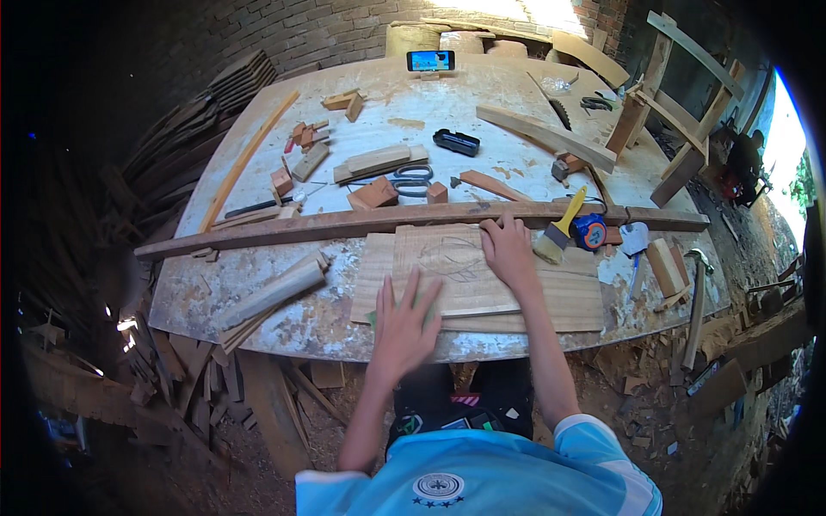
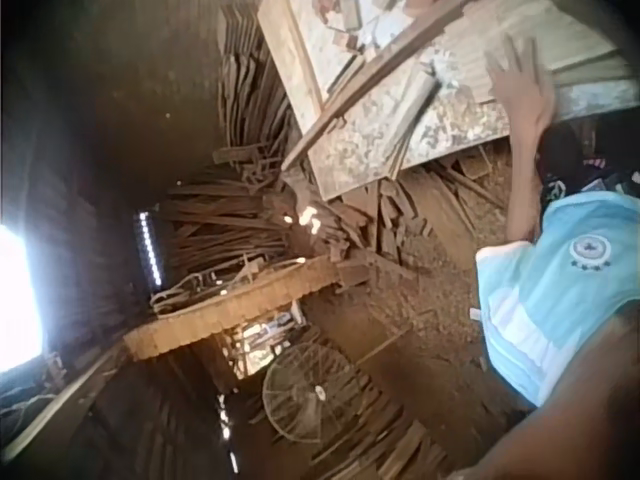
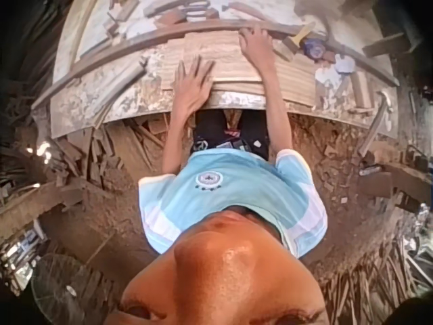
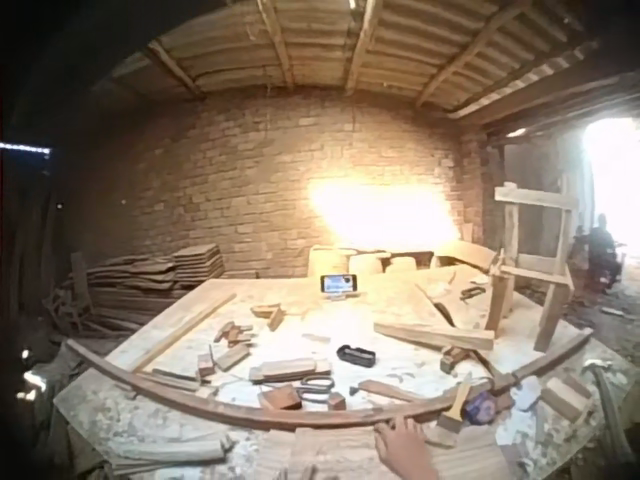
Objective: The person brushes off wooden blocks with a hand brush, sands a wooden board using sandpaper, and draws a sketch on the board with a pen.
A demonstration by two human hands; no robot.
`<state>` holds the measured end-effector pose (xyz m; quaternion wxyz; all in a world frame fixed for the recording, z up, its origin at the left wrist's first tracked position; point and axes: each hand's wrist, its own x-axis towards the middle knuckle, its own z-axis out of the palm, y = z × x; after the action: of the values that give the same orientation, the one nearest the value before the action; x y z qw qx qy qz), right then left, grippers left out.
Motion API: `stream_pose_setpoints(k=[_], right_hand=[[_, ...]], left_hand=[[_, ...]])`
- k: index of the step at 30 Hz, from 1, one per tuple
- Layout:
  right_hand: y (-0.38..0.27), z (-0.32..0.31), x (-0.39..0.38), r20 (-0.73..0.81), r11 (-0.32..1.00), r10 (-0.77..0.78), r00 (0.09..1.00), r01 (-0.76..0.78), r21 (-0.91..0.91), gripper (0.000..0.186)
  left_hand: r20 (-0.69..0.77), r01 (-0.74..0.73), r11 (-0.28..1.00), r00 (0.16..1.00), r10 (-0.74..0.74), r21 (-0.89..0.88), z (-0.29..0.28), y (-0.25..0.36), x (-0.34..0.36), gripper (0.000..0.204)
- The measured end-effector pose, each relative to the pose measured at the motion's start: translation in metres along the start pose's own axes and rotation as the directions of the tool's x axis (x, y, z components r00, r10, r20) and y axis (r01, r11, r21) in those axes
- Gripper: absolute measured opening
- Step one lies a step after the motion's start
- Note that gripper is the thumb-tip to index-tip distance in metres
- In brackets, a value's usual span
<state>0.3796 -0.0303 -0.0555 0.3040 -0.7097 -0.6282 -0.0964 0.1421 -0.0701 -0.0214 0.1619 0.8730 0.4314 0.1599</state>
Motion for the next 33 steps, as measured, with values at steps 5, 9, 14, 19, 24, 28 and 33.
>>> stream_pose_setpoints(k=[5,9,14,19,24,28,33], right_hand=[[-0.005,-0.005,0.005,0.014,0.997,0.009,1.000,-0.011,0.081,0.018],[-0.002,-0.005,0.008,-0.006,0.991,0.004,1.000,-0.003,0.134,0.017],[0.005,-0.001,0.007,-0.017,0.981,0.024,1.000,-0.020,0.192,0.016],[-0.005,-0.009,0.003,-0.021,0.996,-0.008,1.000,0.009,0.085,0.016],[-0.001,-0.003,0.008,0.008,0.978,-0.030,1.000,0.028,0.205,0.015],[0.000,-0.007,0.009,0.063,0.977,0.063,0.996,-0.074,0.198,0.015],[0.006,-0.004,0.014,0.020,0.983,0.061,0.998,-0.064,0.171,0.015]], left_hand=[[-0.090,0.072,0.997,0.994,-0.069,0.031,0.014,-0.020,0.081,0.051],[-0.074,0.122,0.991,0.989,-0.125,-0.046,0.011,-0.026,0.092,0.053],[-0.011,0.271,0.939,0.960,-0.280,-0.210,0.005,-0.009,0.011,0.054],[-0.117,0.228,0.919,0.954,-0.278,-0.322,0.013,-0.022,0.028,0.058],[-0.188,0.297,0.915,0.916,-0.354,-0.274,0.028,-0.054,0.105,0.062],[-0.198,0.274,0.931,0.926,-0.323,-0.240,0.027,-0.037,0.076,0.059],[-0.180,0.244,0.858,0.917,-0.356,-0.452,0.008,-0.009,-0.020,0.052]])
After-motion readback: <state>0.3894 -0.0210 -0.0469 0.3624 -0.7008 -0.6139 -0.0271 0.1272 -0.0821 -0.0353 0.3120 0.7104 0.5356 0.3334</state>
